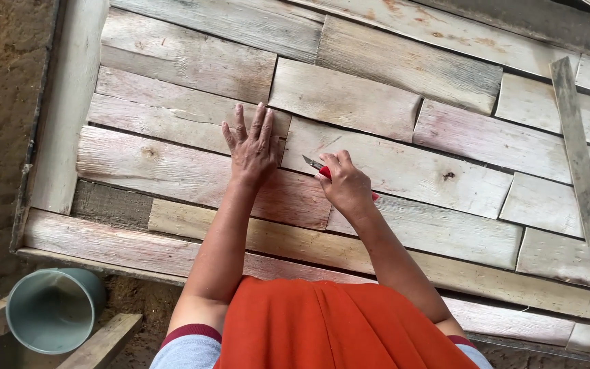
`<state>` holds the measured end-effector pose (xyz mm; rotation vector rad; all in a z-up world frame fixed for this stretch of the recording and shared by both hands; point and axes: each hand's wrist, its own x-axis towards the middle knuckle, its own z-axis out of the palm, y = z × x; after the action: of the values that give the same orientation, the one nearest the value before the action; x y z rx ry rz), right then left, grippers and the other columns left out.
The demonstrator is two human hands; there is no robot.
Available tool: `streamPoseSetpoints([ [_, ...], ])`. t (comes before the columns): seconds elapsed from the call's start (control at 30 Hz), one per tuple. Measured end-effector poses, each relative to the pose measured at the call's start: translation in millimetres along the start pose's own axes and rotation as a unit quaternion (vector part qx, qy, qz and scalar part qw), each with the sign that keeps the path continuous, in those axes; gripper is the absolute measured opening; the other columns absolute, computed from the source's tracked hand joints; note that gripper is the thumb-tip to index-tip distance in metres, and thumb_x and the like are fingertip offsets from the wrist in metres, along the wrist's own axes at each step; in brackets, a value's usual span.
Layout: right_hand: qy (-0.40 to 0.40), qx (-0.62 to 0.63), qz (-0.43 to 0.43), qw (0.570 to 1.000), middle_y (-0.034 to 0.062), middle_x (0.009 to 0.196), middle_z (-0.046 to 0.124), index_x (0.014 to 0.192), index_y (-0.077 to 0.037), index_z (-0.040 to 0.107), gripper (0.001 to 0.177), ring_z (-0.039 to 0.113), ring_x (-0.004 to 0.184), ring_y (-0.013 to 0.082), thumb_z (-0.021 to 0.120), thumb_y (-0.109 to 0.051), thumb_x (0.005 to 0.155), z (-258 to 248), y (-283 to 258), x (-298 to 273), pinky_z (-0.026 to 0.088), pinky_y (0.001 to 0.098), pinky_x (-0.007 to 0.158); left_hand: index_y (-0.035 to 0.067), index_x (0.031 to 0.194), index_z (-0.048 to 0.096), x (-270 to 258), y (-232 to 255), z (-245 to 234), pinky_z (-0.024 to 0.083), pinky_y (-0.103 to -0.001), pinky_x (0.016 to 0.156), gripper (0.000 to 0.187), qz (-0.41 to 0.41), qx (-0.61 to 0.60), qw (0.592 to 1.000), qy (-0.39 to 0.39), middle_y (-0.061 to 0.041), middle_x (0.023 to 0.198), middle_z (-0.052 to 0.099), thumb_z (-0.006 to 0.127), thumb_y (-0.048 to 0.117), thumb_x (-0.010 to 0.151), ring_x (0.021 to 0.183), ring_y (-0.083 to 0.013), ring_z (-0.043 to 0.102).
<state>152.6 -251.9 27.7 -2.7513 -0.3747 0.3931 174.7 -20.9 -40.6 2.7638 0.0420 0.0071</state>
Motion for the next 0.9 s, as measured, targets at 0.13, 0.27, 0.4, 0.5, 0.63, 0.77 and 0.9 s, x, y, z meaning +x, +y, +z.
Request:
streamPoseSetpoints([
  [0.13,0.001,-0.013,-0.007,1.000,0.0043,0.116,0.053,0.133,-0.024,0.061,0.044,0.075,0.086,0.0391,0.073,-0.035,0.092,3,0,3,0.064,0.0557,0.075,0.022,0.161,0.035,0,1,0,0.001,-0.073,0.118,0.063,0.001,0.008,1.000,0.003,0.001,0.171,0.022,0.047,0.036,0.101,0.156,-0.0411,0.001],
  [0.27,0.002,-0.004,0.001,1.000,0.0058,0.115,0.053,0.132,-0.022,0.061,0.044,0.074,0.086,0.0413,0.074,-0.032,0.091,2,-2,3,0.063,0.0574,0.076,0.022,0.161,0.036,0,-2,3,0.004,-0.078,0.115,0.061,0.014,0.014,1.000,0.022,0.000,0.169,0.026,0.046,0.036,0.102,0.155,-0.0414,0.006],
  [0.4,0.006,-0.009,0.000,1.000,0.0053,0.115,0.052,0.131,-0.022,0.061,0.043,0.074,0.087,0.0409,0.074,-0.032,0.091,5,-1,3,0.063,0.0570,0.076,0.021,0.161,0.035,-1,-4,8,0.006,-0.080,0.113,0.063,0.024,0.016,0.999,0.032,-0.001,0.170,0.025,0.048,0.036,0.102,0.155,-0.0410,0.006],
  [0.5,0.009,-0.017,-0.005,1.000,0.0048,0.115,0.051,0.131,-0.022,0.061,0.042,0.074,0.087,0.0397,0.073,-0.033,0.092,7,2,4,0.063,0.0562,0.076,0.021,0.161,0.034,0,-6,10,0.006,-0.081,0.112,0.063,0.028,0.019,0.999,0.035,-0.001,0.170,0.025,0.048,0.037,0.102,0.155,-0.0412,0.007],
  [0.63,0.011,-0.015,-0.013,1.000,0.0047,0.114,0.050,0.131,-0.022,0.061,0.043,0.074,0.086,0.0402,0.073,-0.033,0.092,11,2,3,0.064,0.0557,0.075,0.021,0.161,0.034,-1,-5,9,0.007,-0.081,0.112,0.063,0.024,0.013,0.999,0.034,0.000,0.170,0.024,0.049,0.038,0.102,0.155,-0.0409,0.006],
  [0.77,0.016,-0.021,-0.022,0.999,0.0052,0.113,0.051,0.131,-0.022,0.060,0.042,0.074,0.085,0.0397,0.073,-0.032,0.092,7,-10,-5,0.064,0.0553,0.074,0.020,0.161,0.035,-7,-5,5,0.007,-0.080,0.113,0.066,0.016,0.002,0.998,0.056,-0.002,0.170,0.022,0.054,0.039,0.101,0.155,-0.0416,0.007],
  [0.9,0.003,-0.026,-0.058,0.998,0.0071,0.112,0.051,0.132,-0.019,0.060,0.044,0.074,0.084,0.0421,0.073,-0.032,0.093,18,-19,-15,0.064,0.0560,0.073,0.016,0.160,0.037,-33,-7,-10,0.011,-0.078,0.114,0.065,-0.032,-0.007,0.995,0.094,-0.007,0.170,0.022,0.057,0.032,0.101,0.154,-0.0442,0.010],
])
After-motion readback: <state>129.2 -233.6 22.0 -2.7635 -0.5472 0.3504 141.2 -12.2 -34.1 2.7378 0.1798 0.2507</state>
